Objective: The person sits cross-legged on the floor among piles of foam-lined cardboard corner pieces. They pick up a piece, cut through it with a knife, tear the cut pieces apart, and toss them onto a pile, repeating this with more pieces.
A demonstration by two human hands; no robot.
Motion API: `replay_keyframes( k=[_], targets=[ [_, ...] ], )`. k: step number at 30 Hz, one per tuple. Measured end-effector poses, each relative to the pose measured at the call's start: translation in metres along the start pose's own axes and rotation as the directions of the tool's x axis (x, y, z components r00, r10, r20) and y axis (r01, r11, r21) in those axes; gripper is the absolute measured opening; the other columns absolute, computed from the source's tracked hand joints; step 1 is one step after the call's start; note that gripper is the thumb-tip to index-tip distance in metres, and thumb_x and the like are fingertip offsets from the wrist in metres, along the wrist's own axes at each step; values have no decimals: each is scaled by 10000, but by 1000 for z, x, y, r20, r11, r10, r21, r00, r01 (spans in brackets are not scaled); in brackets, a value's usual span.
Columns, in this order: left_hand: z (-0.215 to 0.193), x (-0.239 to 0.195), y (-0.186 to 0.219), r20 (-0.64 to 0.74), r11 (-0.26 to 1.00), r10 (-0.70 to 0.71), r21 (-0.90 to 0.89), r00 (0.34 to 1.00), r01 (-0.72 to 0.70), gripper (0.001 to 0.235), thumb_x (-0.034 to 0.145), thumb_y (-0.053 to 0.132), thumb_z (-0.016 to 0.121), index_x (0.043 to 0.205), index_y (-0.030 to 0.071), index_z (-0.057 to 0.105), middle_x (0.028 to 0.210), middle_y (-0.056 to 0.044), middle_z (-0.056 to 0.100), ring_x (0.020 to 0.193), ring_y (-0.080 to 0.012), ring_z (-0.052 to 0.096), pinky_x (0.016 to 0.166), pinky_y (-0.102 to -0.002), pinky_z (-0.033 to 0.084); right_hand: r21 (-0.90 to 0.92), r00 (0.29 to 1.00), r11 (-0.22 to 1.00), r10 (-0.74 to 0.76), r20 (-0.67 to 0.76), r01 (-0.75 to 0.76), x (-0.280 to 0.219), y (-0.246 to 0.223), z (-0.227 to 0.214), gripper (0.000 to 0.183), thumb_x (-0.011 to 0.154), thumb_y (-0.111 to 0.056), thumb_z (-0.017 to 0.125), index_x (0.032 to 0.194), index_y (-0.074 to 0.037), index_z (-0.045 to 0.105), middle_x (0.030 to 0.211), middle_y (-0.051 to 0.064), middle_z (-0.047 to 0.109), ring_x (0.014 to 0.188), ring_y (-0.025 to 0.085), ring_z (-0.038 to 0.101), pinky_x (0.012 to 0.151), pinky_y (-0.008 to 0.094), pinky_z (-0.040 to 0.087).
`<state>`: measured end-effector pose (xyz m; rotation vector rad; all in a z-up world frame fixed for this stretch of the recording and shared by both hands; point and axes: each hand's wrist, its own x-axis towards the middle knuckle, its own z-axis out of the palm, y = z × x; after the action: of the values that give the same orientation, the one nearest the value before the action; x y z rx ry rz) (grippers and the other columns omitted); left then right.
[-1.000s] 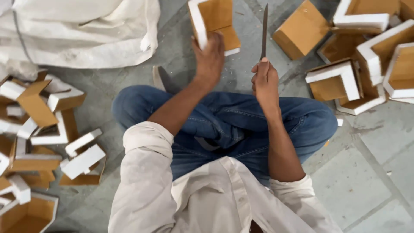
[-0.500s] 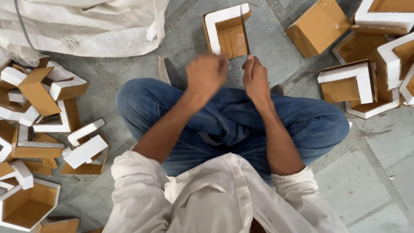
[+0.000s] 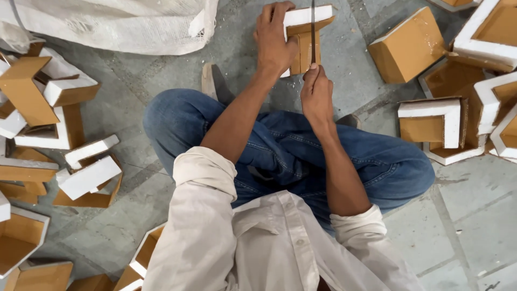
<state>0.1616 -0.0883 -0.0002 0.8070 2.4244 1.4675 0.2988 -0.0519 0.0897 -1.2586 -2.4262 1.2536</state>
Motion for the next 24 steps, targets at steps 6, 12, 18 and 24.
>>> replay_keyframes(
  k=[6, 12, 18, 24],
  targets=[
    [-6, 2, 10, -62, 999, 18, -39, 998, -21, 625, 697, -16, 717, 1269, 195, 580, 1273, -48, 542, 1230, -353, 520, 1077, -534, 388, -14, 997, 997, -79, -22, 79, 2, -1, 6, 404, 1143, -242, 337, 931, 42, 532, 715, 256, 610, 662, 477, 624, 601, 532, 439],
    [-6, 2, 12, -35, 999, -10, -43, 999, 9, 620, 699, -29, 701, 1270, 187, 591, 1251, -43, 547, 1227, -330, 535, 1077, -519, 395, -40, 999, 998, -43, -23, 42, 4, 3, 10, 383, 1148, -246, 340, 965, 39, 517, 737, 277, 620, 676, 504, 621, 605, 550, 433],
    [-1, 1, 7, -39, 1000, -14, -22, 999, 13, 616, 707, -25, 705, 1275, 181, 587, 1242, -46, 551, 1223, -313, 535, 1095, -516, 378, -106, 1000, 994, -20, -20, 18, 5, 0, 12, 372, 1149, -252, 337, 994, 35, 516, 691, 297, 597, 630, 510, 601, 574, 570, 402],
    [6, 0, -4, -56, 1000, 29, -6, 998, -29, 598, 740, -15, 730, 1292, 157, 576, 1241, -48, 553, 1243, -306, 528, 1101, -535, 330, -97, 1000, 995, 10, -22, -12, 8, -9, 15, 352, 1141, -250, 329, 1056, 33, 522, 659, 282, 601, 587, 482, 610, 532, 539, 421]
  ],
)
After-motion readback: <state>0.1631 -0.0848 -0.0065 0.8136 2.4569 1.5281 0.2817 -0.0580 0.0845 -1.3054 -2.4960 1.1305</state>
